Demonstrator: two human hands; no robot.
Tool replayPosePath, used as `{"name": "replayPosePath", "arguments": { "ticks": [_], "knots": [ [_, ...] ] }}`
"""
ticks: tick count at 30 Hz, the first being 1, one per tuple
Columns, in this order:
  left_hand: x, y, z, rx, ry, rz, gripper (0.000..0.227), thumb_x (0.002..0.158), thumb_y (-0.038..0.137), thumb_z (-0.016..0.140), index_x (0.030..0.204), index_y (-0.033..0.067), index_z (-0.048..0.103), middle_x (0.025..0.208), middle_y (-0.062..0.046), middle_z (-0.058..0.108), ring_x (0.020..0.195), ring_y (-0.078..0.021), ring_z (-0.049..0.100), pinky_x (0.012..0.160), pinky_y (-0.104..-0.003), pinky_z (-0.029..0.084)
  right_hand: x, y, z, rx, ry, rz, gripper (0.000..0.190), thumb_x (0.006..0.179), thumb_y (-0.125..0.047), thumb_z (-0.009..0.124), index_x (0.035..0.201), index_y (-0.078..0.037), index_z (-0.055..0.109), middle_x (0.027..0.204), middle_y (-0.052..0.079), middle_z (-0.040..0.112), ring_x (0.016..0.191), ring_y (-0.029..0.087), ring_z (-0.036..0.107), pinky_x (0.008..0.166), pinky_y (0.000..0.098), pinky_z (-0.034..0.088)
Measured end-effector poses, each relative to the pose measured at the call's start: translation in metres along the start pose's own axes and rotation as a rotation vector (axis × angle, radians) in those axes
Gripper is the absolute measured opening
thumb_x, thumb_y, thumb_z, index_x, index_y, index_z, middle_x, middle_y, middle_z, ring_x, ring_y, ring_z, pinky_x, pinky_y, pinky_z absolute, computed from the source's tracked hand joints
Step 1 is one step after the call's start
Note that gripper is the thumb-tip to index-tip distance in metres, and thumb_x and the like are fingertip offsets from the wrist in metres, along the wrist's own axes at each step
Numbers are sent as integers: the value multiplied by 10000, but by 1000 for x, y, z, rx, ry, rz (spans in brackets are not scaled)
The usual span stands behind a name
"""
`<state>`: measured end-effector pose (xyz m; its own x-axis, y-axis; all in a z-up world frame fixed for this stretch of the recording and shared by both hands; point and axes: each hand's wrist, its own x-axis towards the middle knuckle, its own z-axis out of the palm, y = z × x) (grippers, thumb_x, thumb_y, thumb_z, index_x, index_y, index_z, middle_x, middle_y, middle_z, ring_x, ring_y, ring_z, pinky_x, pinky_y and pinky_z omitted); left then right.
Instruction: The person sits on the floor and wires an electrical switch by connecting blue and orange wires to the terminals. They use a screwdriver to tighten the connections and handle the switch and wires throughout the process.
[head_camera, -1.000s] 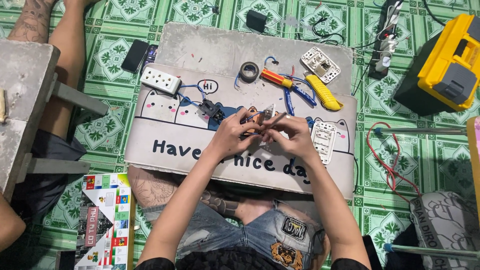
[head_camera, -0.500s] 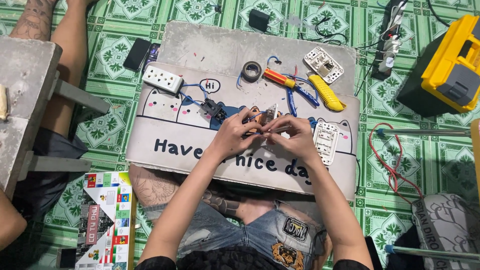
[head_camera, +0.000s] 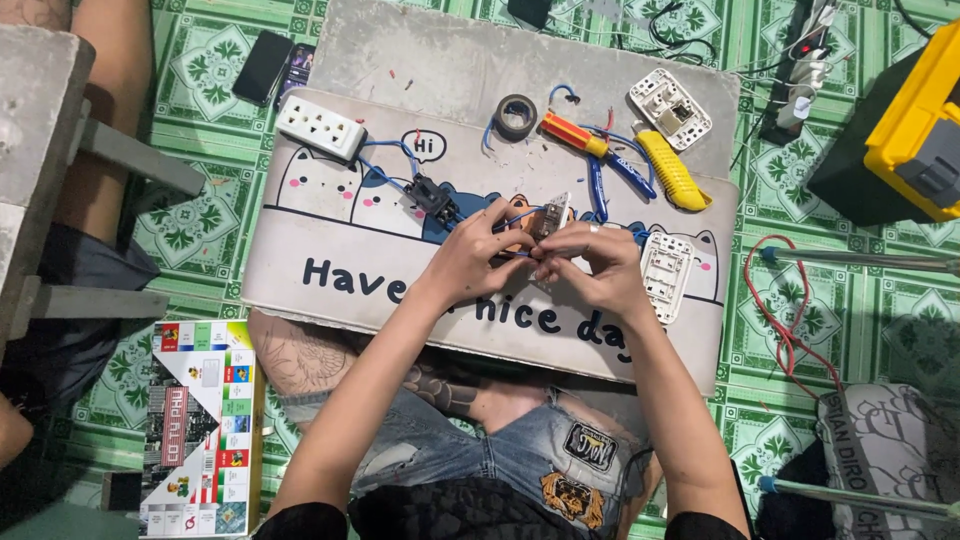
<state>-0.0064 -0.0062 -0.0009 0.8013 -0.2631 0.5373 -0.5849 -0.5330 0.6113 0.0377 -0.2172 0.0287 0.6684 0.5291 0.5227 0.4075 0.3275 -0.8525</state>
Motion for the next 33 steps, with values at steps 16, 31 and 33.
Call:
{"name": "replayPosePath", "arguments": {
  "ticks": [16, 31, 33],
  "knots": [
    [2, 5, -5, -46, -19, 15, 157, 826, 117, 792, 957, 156, 716, 976, -15, 529, 723, -262, 614, 726, -367, 539, 1, 2, 2, 16, 20, -18, 111, 842, 127, 745, 948, 123, 712, 872, 251, 751, 624, 252, 755, 470, 337, 613],
    [5, 8, -7, -116, -37, 2, 132, 852, 157, 780, 967, 134, 721, 988, -30, 541, 738, -265, 621, 755, -365, 534, -1, -1, 4, 13, 6, -7, 127, 906, 140, 640, 1012, 146, 709, 860, 254, 715, 591, 272, 733, 467, 372, 622],
    [2, 4, -3, -80, -33, 2, 104, 864, 132, 773, 946, 122, 709, 971, -25, 538, 726, -268, 607, 732, -368, 522, -7, 5, 0, -82, -15, -32, 177, 910, 153, 616, 1053, 132, 719, 829, 226, 720, 581, 264, 731, 461, 359, 614]
  ]
}}
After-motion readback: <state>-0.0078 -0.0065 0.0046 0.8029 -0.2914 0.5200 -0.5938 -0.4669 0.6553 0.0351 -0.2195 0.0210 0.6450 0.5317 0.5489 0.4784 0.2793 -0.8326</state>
